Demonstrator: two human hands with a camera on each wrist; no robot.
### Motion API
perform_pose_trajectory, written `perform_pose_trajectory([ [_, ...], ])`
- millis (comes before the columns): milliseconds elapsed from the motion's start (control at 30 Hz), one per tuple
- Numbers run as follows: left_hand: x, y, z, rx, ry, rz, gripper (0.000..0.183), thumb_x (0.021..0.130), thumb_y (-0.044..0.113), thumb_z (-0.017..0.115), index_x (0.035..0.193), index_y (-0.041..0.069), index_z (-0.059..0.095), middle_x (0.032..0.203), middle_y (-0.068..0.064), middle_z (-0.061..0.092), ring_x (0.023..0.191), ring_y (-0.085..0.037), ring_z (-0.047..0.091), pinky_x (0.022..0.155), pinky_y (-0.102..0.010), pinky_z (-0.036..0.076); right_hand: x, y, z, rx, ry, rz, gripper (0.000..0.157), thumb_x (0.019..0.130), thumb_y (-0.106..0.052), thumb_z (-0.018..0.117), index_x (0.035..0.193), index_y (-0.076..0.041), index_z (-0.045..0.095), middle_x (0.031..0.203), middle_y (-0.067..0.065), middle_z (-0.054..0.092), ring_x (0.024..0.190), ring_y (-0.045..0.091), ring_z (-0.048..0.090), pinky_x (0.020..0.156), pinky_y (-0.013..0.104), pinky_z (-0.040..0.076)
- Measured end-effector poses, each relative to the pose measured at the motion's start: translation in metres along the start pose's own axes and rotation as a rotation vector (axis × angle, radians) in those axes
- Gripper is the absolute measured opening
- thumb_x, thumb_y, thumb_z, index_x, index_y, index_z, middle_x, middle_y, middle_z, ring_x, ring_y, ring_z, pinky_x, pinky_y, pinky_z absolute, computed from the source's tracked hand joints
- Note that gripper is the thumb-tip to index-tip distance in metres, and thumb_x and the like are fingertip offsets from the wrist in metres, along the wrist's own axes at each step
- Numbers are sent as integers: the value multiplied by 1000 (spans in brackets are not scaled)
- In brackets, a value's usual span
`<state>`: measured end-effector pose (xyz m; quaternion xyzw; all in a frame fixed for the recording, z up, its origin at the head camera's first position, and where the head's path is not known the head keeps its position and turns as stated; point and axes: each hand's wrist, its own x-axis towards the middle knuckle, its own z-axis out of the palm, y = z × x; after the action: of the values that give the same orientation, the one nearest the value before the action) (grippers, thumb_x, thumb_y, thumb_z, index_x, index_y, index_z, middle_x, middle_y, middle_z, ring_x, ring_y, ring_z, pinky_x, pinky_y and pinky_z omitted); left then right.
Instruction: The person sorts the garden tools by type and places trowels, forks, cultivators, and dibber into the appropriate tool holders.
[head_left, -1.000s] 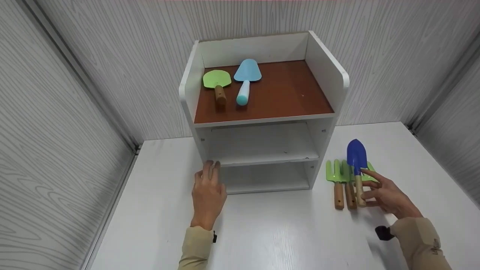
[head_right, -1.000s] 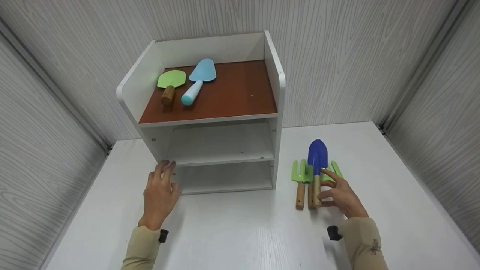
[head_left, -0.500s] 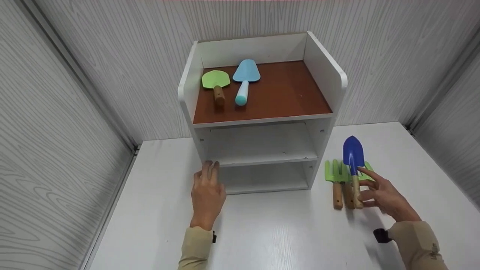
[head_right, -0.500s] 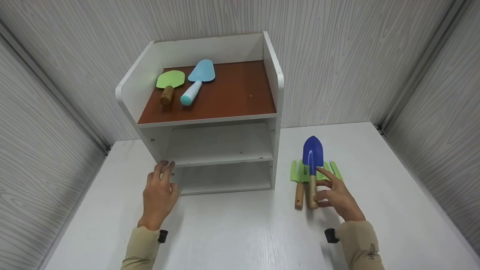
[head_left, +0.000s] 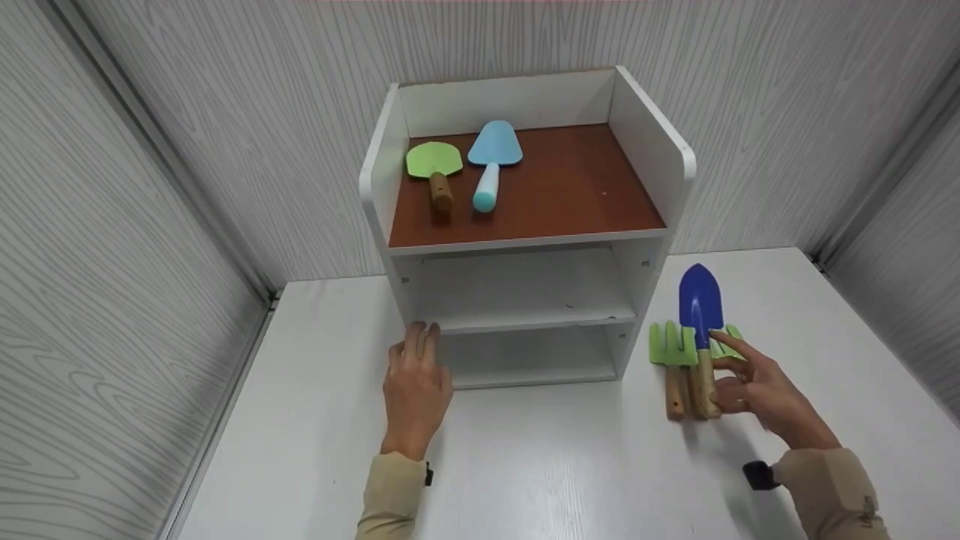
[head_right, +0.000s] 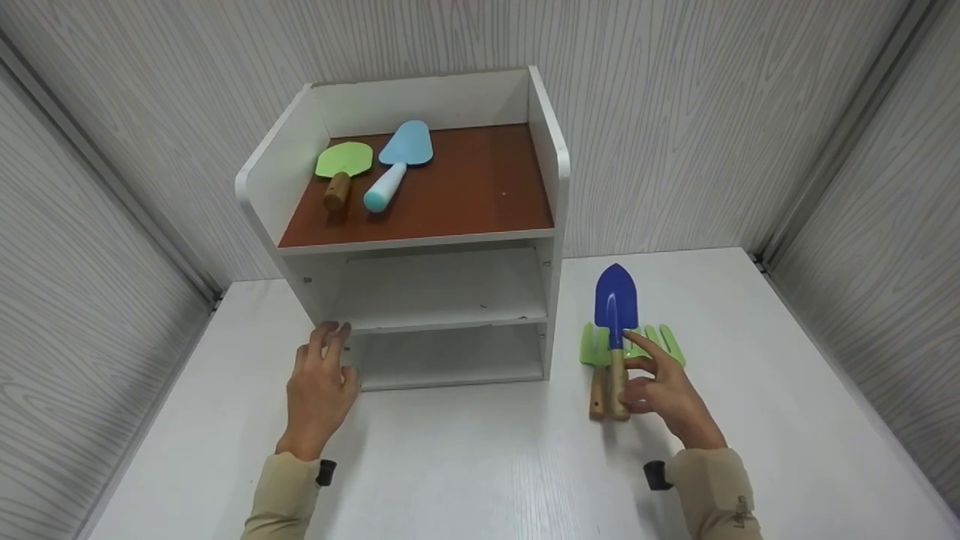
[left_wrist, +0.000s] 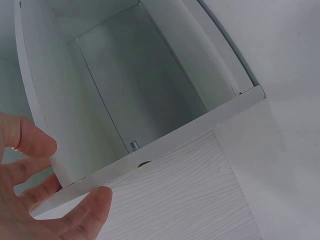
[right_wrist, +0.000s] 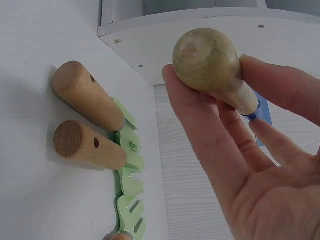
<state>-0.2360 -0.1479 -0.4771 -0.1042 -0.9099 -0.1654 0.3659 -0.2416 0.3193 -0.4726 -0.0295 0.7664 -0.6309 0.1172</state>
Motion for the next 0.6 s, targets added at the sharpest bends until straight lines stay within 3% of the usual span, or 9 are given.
perform_pose_trajectory([
  [600,0,0,1,5,-5,-1,54,81,-4,73,133,-5,59,134,-20,55,100,-43,60,78,-45,58,-9,-9,11,-35,-4,-80,96,81,16,64,162,-6,18,130,12,57,98,18,67,75,37,59],
])
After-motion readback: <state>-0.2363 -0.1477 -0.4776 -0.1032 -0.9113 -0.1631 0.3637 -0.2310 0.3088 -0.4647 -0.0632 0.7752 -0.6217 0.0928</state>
